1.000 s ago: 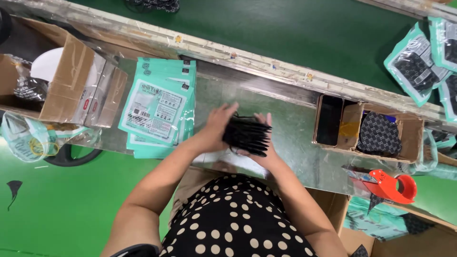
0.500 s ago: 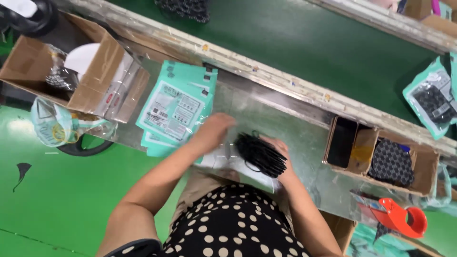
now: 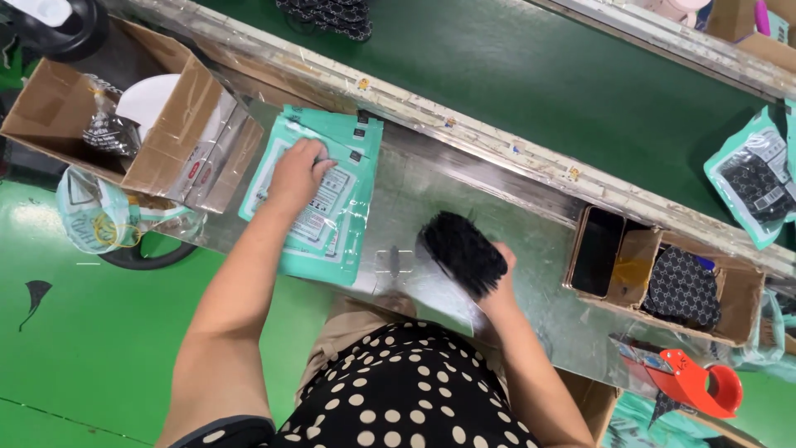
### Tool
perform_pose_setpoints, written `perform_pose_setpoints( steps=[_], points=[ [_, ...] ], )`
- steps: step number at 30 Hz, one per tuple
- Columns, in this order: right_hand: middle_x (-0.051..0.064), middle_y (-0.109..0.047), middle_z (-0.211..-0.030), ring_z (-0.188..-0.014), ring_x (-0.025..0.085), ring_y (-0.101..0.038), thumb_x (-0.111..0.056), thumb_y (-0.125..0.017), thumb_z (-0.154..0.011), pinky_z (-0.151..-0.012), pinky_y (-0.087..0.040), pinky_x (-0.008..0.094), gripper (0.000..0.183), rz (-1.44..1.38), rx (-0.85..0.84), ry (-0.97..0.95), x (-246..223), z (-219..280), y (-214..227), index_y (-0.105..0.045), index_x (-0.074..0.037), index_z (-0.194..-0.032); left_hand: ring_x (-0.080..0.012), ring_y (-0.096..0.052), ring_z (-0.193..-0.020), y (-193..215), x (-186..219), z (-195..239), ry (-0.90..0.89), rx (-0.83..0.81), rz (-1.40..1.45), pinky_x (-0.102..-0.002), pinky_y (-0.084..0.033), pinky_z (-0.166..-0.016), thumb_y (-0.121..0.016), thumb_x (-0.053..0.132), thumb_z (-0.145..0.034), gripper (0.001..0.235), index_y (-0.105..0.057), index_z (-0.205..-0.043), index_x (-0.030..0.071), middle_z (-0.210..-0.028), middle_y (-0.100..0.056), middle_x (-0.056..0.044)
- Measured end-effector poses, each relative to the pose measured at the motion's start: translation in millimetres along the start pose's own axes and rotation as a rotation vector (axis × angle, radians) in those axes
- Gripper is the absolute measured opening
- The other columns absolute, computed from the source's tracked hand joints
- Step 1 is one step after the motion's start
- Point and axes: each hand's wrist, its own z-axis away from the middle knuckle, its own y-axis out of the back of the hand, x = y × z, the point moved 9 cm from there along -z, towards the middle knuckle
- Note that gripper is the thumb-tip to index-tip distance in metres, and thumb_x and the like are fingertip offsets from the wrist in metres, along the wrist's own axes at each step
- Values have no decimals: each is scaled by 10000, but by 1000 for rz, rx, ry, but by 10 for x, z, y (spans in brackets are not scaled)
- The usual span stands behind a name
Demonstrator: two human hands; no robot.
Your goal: The person is seen taking black face masks from a conveyor belt/table and putting them into individual green plastic bags.
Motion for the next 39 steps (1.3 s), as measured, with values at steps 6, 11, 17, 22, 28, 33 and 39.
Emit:
perform_pose_setpoints(
  steps=[6,11,17,22,28,33,39],
  points=[
    [105,-672,-1254,-1132,269,-611,-120,-780,-833,-1006,-492,428,556,-687,-133,54,-460,-38,185,-603,-109,-1359,-401,-607,-922,-302,1139,226,-237,-175,136,-498,-474,-791,-761,137,-823,210,-586,-915,65,-909,-632,-156],
    [65,-714,-1170,-1084,210,-667,4,-774,-819,-961,-564,349,391,-1398,20,-562,-22,-106,-69,-670,13,-1196,-276,-622,-1041,-94,2056,589,-861,-187,96,-410,-494,-950,-646,95,-812,267,-599,-1075,81,-1131,-668,-73],
    [26,-733,-1094,-1027,153,-661,-109,-736,-940,-918,-523,306,214,-633,-163,-359,-259,-96,24,-758,-57,-1146,-248,-633,-1141,-499,2117,780,-890,-325,110,-385,-484,-1019,-644,102,-813,348,-636,-1160,130,-1193,-674,-24],
    [41,-729,-1025,-922,160,-652,-108,-768,-869,-828,-550,333,253,-810,-125,-367,-293,-47,9,-734,-63,-1116,-284,-606,-1188,150,2256,303,-637,-27,274,-429,-410,-1054,-752,194,-875,290,-650,-1133,107,-1188,-662,-71],
    [99,-714,-995,-908,166,-640,-43,-785,-784,-817,-525,333,327,-682,-335,-78,-852,-258,292,-707,-11,-1100,-180,-646,-1137,94,2226,286,-504,-28,256,-459,-315,-1062,-776,205,-887,67,-712,-901,188,-971,-713,67],
    [86,-735,-1016,-935,155,-644,-36,-705,-868,-857,-551,334,277,-977,-374,-334,-501,-6,-93,-715,-30,-1145,-169,-648,-1108,62,2084,230,-405,-19,243,-484,-300,-1055,-771,195,-896,51,-727,-871,190,-943,-718,69],
    [128,-730,-1107,-1009,247,-680,-66,-769,-850,-893,-534,372,332,-769,-408,16,-1080,-275,373,-690,-16,-1169,-175,-642,-1073,-335,2362,394,-542,-107,232,-499,-321,-1056,-741,161,-849,52,-715,-877,196,-962,-697,35]
  ],
)
